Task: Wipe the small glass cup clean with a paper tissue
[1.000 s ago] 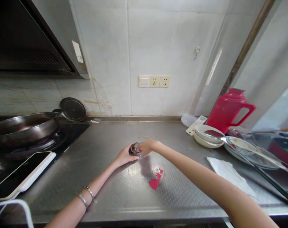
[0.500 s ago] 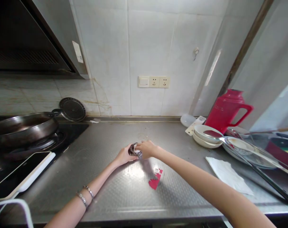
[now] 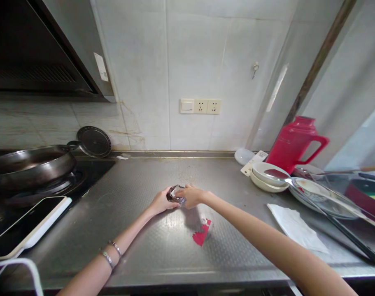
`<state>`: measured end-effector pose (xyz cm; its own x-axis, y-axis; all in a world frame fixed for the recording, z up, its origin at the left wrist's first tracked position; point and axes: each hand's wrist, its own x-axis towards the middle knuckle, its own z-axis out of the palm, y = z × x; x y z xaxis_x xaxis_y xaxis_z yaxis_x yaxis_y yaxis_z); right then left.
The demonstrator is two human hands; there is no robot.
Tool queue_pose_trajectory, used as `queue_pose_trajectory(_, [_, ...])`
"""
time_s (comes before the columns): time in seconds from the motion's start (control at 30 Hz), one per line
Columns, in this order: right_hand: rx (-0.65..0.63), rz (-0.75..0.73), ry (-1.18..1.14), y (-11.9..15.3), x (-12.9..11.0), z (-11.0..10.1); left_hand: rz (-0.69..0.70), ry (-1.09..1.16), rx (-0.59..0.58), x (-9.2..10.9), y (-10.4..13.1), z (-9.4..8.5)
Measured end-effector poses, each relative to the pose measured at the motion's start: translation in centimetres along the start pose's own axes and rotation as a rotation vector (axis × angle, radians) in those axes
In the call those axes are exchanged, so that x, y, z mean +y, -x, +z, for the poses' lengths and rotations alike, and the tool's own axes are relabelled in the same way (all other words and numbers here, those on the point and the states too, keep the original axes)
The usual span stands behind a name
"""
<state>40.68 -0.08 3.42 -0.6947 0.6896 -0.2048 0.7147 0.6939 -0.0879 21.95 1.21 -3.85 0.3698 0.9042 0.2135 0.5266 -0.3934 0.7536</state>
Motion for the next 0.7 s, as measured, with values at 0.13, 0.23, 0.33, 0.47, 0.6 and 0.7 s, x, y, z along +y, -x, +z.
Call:
queue_pose_trajectory(0.13, [0.037, 0.022, 0.05, 0.1, 0.0, 0.0, -0.006, 0.014, -0.003, 0.3, 0.1, 0.0])
queue_pose_trajectory(0.23, [0.1, 0.034, 0.13, 0.5, 0.0, 0.1, -0.005, -0.013, 0.006, 0.4, 0.1, 0.0])
queue_pose_trajectory(0.33, [0.136, 0.032, 0.206, 0.7, -0.1, 0.1, 0.003, -0.039, 0.021, 0.3, 0.1, 0.2])
queue_pose_trajectory(0.47, [0.132, 0.041, 0.218, 0.9, -0.3, 0.0, 0.018, -0.042, 0.013, 0.1, -0.1, 0.2])
queue_pose_trajectory(0.6, [0.119, 0.081, 0.108, 1.0, -0.4, 0.2, 0.0, -0.024, 0.013, 0.1, -0.2, 0.2])
queue_pose_trajectory(0.7, [0.138, 0.071, -0.007, 1.2, -0.3, 0.6, 0.005, 0.021, 0.001, 0.2, -0.2, 0.2])
